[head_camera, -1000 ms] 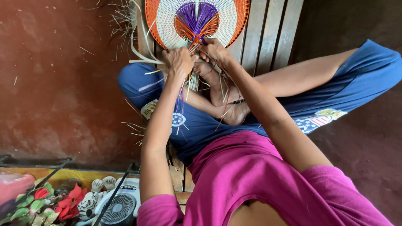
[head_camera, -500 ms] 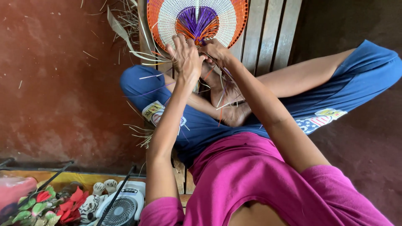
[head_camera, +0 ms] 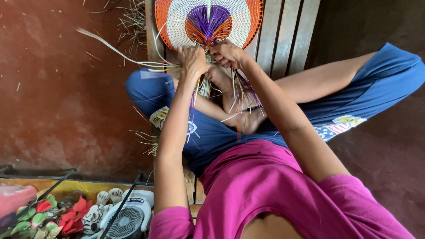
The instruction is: A person is weaving a colorful hand fan using thin, dyed strips of material while sitting on a wooden bench.
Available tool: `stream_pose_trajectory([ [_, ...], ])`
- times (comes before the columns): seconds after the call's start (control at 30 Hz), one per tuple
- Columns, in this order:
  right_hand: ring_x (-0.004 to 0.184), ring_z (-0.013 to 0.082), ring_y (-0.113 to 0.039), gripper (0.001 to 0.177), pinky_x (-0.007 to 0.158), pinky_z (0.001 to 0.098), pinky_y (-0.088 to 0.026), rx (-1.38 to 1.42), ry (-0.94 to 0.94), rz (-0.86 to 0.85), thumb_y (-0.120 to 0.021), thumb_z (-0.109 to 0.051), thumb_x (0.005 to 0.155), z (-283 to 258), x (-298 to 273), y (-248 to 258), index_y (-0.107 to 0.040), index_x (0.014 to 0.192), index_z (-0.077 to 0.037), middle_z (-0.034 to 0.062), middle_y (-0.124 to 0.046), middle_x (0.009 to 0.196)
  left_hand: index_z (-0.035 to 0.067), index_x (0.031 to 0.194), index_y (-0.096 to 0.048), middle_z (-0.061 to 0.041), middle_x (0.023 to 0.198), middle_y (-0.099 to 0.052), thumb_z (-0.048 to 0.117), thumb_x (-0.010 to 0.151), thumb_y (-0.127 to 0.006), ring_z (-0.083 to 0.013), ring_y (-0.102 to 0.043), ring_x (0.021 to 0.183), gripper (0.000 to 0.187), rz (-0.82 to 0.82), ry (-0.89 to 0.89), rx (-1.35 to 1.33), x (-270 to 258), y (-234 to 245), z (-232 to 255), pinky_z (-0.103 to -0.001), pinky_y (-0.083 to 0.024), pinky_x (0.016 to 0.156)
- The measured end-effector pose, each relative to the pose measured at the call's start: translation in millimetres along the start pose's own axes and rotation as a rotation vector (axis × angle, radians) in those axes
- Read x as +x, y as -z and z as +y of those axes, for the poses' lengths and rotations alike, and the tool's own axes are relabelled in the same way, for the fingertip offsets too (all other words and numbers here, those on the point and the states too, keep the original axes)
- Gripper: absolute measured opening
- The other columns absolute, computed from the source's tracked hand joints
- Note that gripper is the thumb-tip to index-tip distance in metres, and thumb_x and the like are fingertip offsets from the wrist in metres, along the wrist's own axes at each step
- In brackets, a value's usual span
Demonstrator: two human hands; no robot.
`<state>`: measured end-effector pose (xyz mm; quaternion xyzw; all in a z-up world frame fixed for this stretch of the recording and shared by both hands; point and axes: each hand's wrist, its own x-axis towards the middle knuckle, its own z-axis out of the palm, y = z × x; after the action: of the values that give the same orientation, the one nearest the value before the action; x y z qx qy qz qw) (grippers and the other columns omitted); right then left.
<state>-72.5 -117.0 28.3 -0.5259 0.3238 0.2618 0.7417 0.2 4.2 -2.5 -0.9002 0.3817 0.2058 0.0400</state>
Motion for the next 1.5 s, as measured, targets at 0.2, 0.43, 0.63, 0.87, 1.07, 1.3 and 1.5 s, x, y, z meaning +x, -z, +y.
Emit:
stream_pose_trajectory([
  [0.2, 0.037, 0.0047, -0.018, 0.025, 0.032, 0.0208, -0.014, -0.021, 0.026, 0.018, -0.038, -0.012, 0.078, -8, -8, -6, -0.032, 0.055, -0.017, -0.0064, -0.028, 0.045, 0.009, 0.084, -0.059, -0.009, 0.08, -0.063, 0.054, 0.066, -0.069, -0.0212, -0.052, 0.078, 0.05, 0.175, -0.018, 0.053, 9, -21, 2, -0.035, -0.028, 0.075],
  [0.43, 0.035, 0.0066, -0.023, 0.037, 0.031, 0.0224, -0.017, -0.063, 0.109, 0.073, -0.041, -0.036, 0.09, 9, 1, -7, -0.038, 0.061, -0.015, -0.0059, -0.03, 0.046, 0.009, 0.057, -0.061, -0.009, 0.057, -0.058, 0.01, 0.079, -0.044, -0.021, -0.048, 0.064, 0.028, 0.341, -0.213, 0.079, -12, -31, -19, -0.036, -0.031, 0.075],
  [0.63, 0.036, 0.0064, -0.028, 0.029, 0.031, 0.0224, -0.022, -0.186, 0.178, 0.162, -0.045, -0.034, 0.091, 27, 11, -7, -0.044, 0.07, -0.014, -0.0066, -0.034, 0.048, 0.002, 0.074, -0.06, -0.024, 0.077, -0.061, 0.028, 0.079, -0.048, -0.0405, -0.057, 0.079, 0.03, -0.08, -0.178, -0.268, -28, -19, -45, -0.047, -0.036, 0.077],
  [0.87, 0.034, 0.0052, -0.023, 0.027, 0.03, 0.0215, -0.018, 0.042, 0.163, 0.075, -0.048, -0.037, 0.087, 25, 3, -7, -0.048, 0.077, -0.012, -0.0083, -0.03, 0.046, 0.006, 0.08, -0.06, -0.009, 0.063, -0.063, 0.031, 0.082, -0.057, -0.0118, -0.058, 0.045, 0.026, -0.413, 0.325, -1.632, -1, 3, -24, -0.019, -0.046, 0.037],
  [1.07, 0.043, 0.005, -0.03, 0.03, 0.038, 0.0219, -0.025, -0.259, 0.348, 0.185, -0.048, -0.036, 0.089, 47, 31, 3, -0.043, 0.068, -0.015, -0.0061, -0.038, 0.052, 0.011, 0.063, -0.047, -0.005, 0.049, -0.058, 0.016, 0.08, -0.062, -0.013, -0.058, 0.033, 0.023, 0.02, 0.176, -1.122, 4, -31, -25, -0.025, -0.04, 0.024],
  [1.3, 0.03, 0.0053, -0.031, 0.024, 0.025, 0.018, -0.022, -0.139, 0.281, 0.248, -0.051, -0.025, 0.086, 58, 55, 6, -0.054, 0.071, -0.007, 0.0005, -0.038, 0.043, 0.006, 0.072, -0.061, -0.005, 0.044, -0.058, 0.014, 0.073, -0.052, -0.0131, -0.056, 0.032, 0.012, -0.159, 0.212, -1.028, 20, -54, -36, -0.022, -0.048, 0.03],
  [1.5, 0.041, 0.0039, -0.027, 0.027, 0.036, 0.0201, -0.021, -0.054, 0.339, 0.123, -0.051, -0.033, 0.088, 38, 16, -8, -0.042, 0.068, -0.015, -0.0068, -0.035, 0.051, 0.005, 0.078, -0.052, -0.009, 0.053, -0.054, 0.009, 0.083, -0.045, -0.0112, -0.045, 0.032, 0.01, -0.284, 0.188, -1.411, 7, -25, -25, -0.023, -0.034, 0.028],
])
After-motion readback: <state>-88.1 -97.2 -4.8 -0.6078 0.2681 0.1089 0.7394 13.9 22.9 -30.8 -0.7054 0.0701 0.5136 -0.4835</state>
